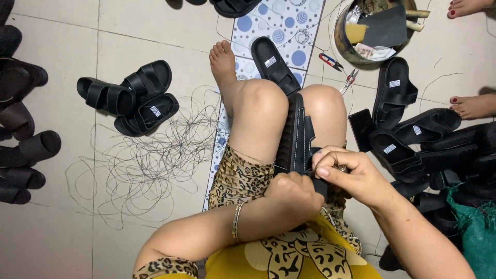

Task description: A person is hand-sewing the upper strap of a black sandal using a needle and thread while sitting on the floor.

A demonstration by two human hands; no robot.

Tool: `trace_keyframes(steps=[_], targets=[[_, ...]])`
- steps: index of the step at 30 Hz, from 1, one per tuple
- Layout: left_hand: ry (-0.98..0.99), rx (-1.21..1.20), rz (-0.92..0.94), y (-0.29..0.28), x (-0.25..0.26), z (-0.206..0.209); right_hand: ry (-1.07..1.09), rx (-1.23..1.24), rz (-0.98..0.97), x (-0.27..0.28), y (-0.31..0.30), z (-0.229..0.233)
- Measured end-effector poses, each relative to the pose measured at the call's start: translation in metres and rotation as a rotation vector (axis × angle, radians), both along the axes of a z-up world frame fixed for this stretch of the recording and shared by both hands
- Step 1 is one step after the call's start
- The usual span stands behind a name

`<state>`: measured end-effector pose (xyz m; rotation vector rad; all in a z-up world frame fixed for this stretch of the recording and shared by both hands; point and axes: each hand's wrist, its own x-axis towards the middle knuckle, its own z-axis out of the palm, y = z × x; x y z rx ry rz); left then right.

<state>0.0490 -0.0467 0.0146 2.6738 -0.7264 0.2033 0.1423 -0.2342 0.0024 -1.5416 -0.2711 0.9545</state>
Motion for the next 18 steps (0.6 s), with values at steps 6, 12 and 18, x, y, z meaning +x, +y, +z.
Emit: trace_keyframes(steps=[6,12,18], targets=[[0.701,-0.334,-0.447,0.048,0.001,0.037,0.464,0.329,-0.072,-0.012,-0.003,-0.021],[0.518,-0.343,-0.226,0.045,0.003,0.037,0.523,0.334,-0.069,0.001,0.006,-0.021],[0.1,-0.232,-0.034,0.018,0.014,0.002,0.471,0.256,-0.189,-0.001,0.008,-0.025]])
